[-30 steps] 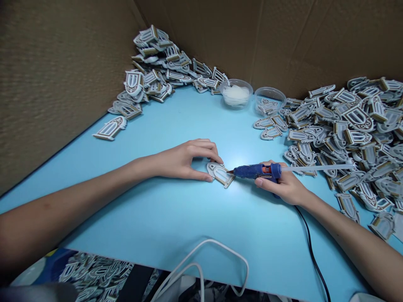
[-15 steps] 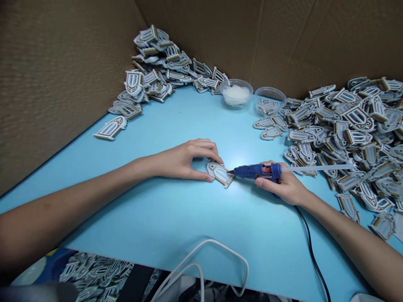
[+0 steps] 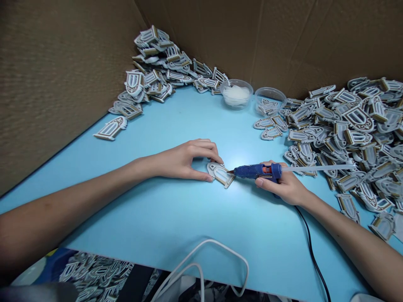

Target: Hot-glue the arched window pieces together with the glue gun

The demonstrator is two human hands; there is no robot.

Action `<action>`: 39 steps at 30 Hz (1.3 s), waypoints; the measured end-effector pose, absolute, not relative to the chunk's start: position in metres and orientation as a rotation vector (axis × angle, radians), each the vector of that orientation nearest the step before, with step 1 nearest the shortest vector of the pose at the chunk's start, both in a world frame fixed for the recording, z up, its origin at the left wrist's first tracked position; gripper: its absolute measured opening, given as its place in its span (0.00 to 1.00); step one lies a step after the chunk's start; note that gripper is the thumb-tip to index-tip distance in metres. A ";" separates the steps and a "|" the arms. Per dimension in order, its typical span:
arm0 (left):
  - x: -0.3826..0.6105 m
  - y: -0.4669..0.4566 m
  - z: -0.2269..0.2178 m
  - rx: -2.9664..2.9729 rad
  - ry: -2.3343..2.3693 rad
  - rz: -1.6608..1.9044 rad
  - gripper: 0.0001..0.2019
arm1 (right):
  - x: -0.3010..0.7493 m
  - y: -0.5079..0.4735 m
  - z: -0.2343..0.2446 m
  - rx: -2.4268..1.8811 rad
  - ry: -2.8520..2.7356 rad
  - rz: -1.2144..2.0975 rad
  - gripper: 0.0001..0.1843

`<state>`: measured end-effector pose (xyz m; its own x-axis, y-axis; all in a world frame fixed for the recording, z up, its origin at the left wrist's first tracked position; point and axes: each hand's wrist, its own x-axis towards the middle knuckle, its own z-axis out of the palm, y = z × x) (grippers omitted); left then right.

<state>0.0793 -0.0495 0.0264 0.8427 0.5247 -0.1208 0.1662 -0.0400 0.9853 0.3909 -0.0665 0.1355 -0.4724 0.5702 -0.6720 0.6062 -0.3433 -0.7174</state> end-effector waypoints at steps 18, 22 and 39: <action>0.079 -0.050 0.026 1.598 0.555 0.312 0.20 | 0.390 -0.065 0.136 1.616 1.780 -1.982 0.29; 0.079 -0.049 0.025 1.594 0.551 0.315 0.20 | 0.392 -0.067 0.135 1.619 1.775 -1.992 0.30; 0.086 -0.058 0.035 1.673 0.671 0.405 0.24 | 0.379 -0.077 0.134 2.071 1.674 -1.936 0.30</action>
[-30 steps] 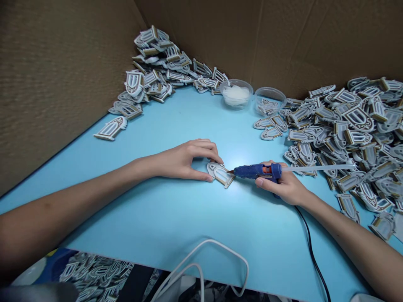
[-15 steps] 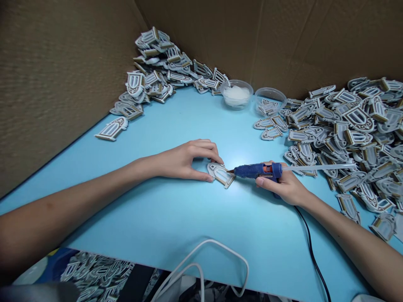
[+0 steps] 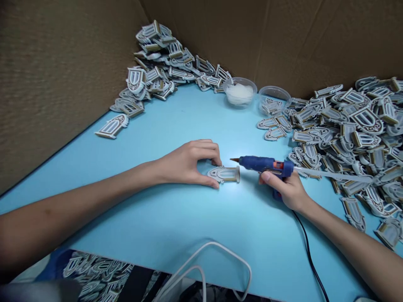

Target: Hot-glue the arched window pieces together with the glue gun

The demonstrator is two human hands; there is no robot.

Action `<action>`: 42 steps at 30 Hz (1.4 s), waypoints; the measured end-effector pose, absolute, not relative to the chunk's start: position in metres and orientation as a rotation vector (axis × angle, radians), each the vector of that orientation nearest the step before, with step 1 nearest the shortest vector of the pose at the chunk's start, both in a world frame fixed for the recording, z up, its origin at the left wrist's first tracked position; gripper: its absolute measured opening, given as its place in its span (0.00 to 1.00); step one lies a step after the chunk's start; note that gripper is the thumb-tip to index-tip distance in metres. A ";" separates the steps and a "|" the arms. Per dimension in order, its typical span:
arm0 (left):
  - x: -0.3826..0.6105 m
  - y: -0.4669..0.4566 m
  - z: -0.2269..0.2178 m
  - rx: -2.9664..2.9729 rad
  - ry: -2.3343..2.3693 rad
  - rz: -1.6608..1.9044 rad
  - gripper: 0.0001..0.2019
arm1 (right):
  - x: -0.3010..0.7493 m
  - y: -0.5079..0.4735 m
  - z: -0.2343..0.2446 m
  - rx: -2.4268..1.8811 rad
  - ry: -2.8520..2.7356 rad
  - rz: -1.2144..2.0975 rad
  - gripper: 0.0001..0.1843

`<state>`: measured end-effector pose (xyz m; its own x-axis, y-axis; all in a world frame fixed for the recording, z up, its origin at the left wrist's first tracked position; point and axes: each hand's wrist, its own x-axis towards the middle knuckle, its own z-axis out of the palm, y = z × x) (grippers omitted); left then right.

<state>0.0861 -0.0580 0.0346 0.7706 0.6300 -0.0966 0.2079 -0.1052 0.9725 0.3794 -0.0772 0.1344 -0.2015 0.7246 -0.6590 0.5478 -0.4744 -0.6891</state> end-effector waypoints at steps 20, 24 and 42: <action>0.081 -0.057 0.035 1.875 0.500 0.390 0.19 | 0.389 -0.080 0.135 -1.654 -1.623 1.993 0.28; 0.082 -0.058 0.036 1.868 0.510 0.370 0.19 | 0.384 -0.077 0.138 -1.548 -1.824 1.926 0.21; 0.084 -0.058 0.033 1.735 0.509 0.394 0.17 | 0.369 -0.077 0.142 -1.642 -2.055 1.798 0.19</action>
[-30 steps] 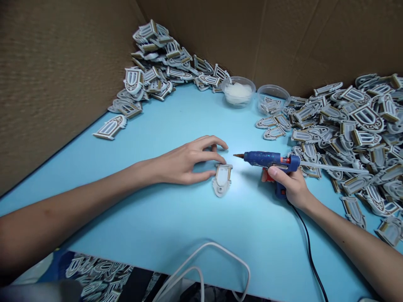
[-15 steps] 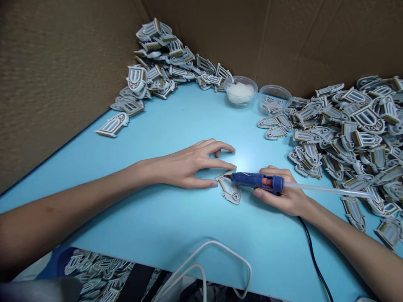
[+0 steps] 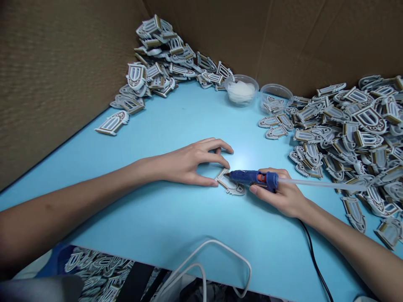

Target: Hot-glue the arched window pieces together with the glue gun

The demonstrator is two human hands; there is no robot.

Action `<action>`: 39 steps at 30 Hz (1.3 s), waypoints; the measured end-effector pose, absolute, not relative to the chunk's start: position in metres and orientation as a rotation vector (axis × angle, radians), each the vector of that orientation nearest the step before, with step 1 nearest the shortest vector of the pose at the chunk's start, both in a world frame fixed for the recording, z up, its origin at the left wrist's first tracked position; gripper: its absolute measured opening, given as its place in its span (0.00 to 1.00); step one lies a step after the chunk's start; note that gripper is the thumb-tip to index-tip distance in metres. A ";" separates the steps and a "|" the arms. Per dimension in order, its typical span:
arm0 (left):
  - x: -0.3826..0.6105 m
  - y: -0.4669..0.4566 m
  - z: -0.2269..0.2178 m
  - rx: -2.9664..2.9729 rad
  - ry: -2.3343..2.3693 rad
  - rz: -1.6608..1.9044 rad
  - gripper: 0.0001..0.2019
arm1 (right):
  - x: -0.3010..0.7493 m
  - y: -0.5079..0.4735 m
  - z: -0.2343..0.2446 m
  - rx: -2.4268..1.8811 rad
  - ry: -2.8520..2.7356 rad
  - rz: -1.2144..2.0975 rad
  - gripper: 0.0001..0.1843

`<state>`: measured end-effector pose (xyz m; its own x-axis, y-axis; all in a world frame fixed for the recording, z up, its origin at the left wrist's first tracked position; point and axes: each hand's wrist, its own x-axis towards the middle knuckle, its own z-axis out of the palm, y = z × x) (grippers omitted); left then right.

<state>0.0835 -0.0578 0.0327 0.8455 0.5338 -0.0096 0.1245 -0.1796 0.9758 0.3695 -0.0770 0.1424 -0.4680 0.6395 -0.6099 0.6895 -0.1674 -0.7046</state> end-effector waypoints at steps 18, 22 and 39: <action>0.083 -0.058 0.031 1.718 0.505 0.404 0.18 | 0.368 -0.075 0.145 1.532 2.023 -1.725 0.21; 0.084 -0.058 0.031 1.721 0.500 0.412 0.18 | 0.367 -0.074 0.145 1.509 2.048 -1.736 0.23; 0.084 -0.058 0.031 1.716 0.506 0.405 0.18 | 0.366 -0.075 0.145 1.583 2.000 -1.731 0.26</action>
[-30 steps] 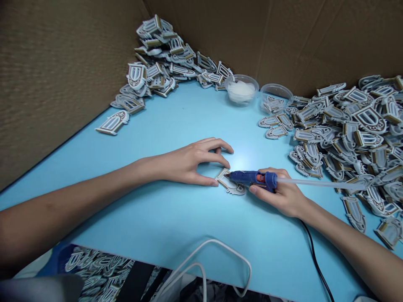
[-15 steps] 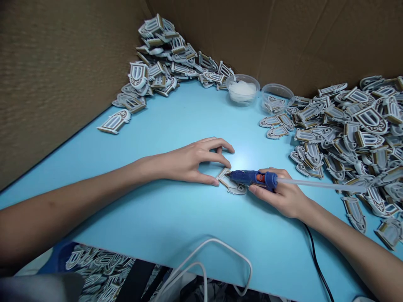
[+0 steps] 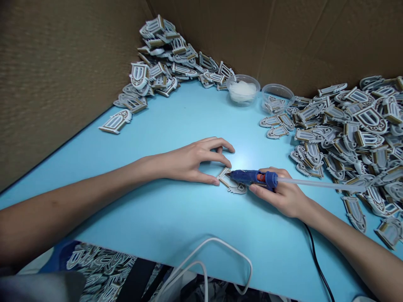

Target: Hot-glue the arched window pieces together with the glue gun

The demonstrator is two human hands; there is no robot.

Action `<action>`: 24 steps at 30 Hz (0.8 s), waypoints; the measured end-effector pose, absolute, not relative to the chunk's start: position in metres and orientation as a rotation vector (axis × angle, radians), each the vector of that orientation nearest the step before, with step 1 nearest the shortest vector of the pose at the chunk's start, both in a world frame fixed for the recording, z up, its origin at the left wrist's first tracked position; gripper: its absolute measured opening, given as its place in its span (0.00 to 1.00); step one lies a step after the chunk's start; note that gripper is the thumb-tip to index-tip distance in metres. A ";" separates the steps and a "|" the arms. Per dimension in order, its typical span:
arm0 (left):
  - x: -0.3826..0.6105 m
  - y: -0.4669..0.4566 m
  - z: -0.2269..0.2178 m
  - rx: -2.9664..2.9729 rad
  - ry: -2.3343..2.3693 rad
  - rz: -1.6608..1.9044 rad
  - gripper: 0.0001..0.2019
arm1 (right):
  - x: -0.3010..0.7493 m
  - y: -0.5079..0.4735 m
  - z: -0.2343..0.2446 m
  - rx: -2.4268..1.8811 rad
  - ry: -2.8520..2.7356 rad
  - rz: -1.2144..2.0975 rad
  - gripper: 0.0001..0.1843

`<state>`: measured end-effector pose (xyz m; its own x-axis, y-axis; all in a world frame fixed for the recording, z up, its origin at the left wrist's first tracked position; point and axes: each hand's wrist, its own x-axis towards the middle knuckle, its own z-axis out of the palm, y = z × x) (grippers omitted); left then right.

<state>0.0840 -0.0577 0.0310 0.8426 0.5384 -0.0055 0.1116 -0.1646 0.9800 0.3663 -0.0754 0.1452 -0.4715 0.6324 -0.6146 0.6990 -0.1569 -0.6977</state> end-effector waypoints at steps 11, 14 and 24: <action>0.084 -0.058 0.032 1.686 0.531 0.401 0.18 | 0.379 -0.080 0.136 2.239 1.433 -2.225 0.28; 0.084 -0.058 0.031 1.652 0.574 0.411 0.19 | 0.375 -0.076 0.136 2.335 1.422 -2.192 0.26; 0.090 -0.059 0.042 1.494 0.544 0.499 0.12 | 0.375 -0.074 0.136 2.312 1.331 -2.242 0.27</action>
